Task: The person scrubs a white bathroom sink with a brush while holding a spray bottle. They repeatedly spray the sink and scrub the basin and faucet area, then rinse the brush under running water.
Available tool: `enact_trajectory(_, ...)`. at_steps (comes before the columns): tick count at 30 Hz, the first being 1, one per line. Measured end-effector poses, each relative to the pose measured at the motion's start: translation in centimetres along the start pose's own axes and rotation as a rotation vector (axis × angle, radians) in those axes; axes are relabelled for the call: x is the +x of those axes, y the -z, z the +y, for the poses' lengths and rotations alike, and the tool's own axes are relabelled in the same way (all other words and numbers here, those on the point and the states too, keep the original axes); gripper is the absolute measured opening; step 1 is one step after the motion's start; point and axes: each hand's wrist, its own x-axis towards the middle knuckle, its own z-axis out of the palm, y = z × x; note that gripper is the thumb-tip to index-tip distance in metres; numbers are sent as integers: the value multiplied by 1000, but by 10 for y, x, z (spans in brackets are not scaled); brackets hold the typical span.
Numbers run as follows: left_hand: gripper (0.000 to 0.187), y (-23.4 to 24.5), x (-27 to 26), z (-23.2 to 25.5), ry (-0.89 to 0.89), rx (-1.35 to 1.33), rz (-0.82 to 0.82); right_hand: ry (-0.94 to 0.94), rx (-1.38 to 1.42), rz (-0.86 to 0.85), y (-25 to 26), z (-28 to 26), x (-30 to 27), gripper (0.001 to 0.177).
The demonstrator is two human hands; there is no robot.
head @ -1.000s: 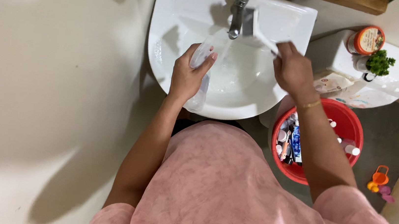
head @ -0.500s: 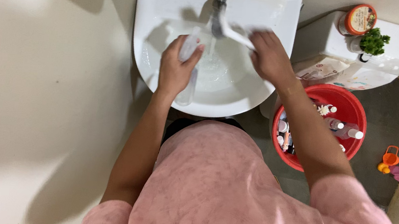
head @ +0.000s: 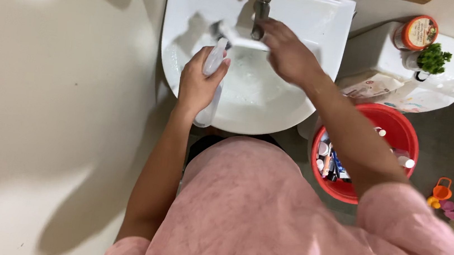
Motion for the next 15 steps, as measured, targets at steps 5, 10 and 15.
enact_trajectory(5,34,-10,15,-1,31,13,-78,-367,-23,145,20,-13,-98,29)
enact_trajectory(10,36,-33,37,4,-13,191,-117,-565,-23,181,19,-21,-179,21)
enact_trajectory(15,37,-40,40,6,-82,195,-67,-769,-42,76,6,-46,-197,22)
